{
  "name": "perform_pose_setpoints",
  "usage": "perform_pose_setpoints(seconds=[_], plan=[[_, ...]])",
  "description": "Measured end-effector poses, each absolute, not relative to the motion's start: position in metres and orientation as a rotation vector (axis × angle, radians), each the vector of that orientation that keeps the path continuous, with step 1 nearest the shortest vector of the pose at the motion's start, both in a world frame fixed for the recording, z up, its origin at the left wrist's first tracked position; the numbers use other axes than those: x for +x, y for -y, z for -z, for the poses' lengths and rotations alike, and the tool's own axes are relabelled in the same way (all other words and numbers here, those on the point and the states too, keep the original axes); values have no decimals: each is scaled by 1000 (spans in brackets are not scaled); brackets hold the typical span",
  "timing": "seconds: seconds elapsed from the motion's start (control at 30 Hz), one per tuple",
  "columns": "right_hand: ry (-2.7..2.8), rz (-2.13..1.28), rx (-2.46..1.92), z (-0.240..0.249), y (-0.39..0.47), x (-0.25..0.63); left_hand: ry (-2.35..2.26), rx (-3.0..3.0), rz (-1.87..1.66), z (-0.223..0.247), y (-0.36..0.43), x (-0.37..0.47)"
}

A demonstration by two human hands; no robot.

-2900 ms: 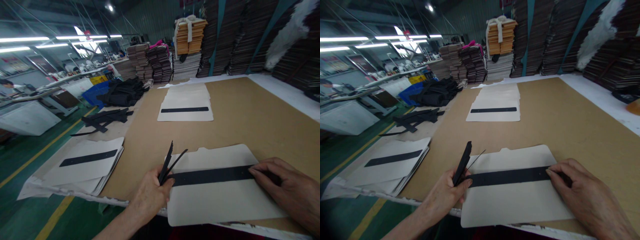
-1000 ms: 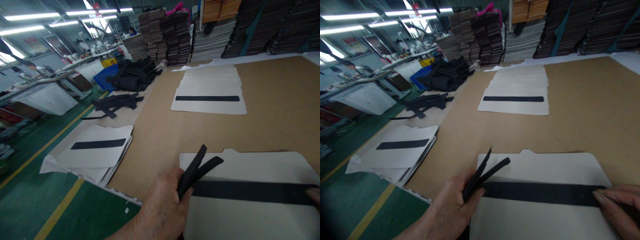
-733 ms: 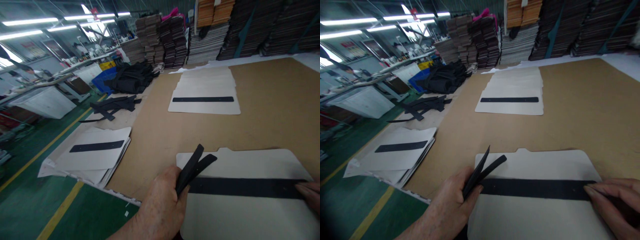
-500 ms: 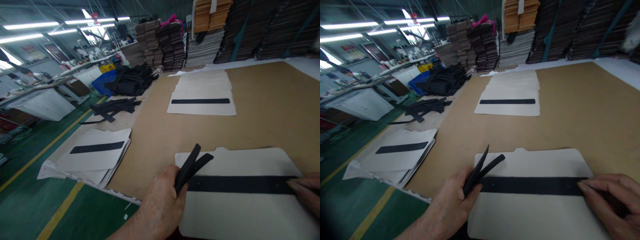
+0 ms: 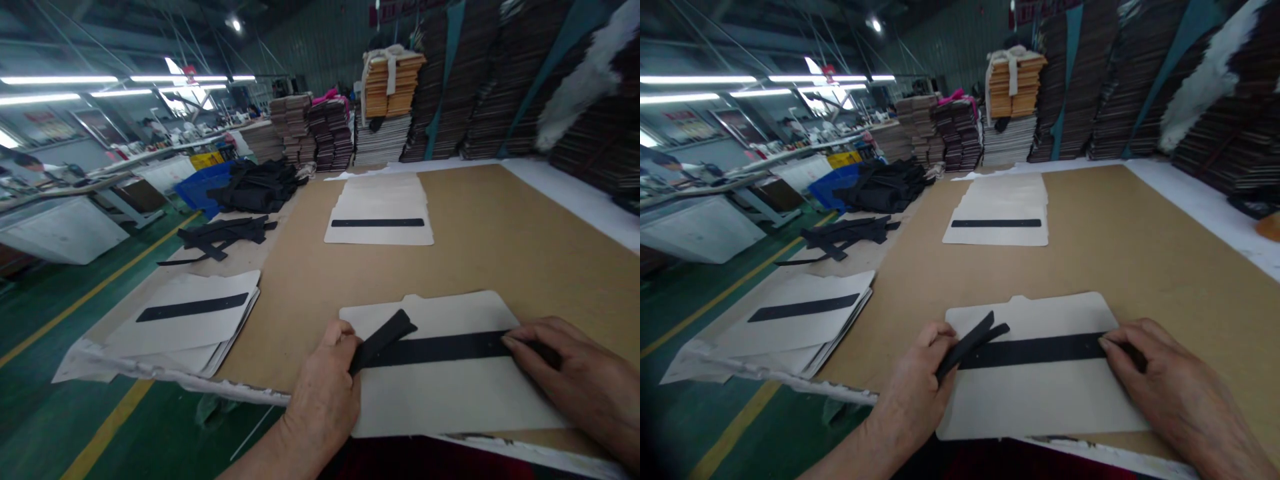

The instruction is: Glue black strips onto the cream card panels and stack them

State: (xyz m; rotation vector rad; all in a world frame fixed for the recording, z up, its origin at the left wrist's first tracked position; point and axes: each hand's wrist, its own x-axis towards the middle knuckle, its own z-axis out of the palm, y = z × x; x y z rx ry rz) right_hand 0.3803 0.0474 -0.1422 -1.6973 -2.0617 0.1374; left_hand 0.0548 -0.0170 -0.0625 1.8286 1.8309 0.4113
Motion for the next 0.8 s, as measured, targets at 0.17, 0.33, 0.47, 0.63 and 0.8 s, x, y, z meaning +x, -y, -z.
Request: perform_pose_setpoints(seconds=[0.17, 0.33, 0.47, 0.63, 0.8], plan=[[2263, -15, -1593, 125, -40, 369, -1795, 2081, -8, 73, 25, 58], [2541, 313, -1509, 114, -26, 367, -1718, 2323, 201, 74, 24, 56], [2606, 599, -1428, 119, -14, 367, -1675, 2318, 346, 68, 20, 55], [2669, 826, -1324, 137, -18, 360, -1627, 2287, 401, 65, 15, 57], [2674, 706, -1215, 130, -30, 359, -1627, 2276, 365, 55, 10, 55]])
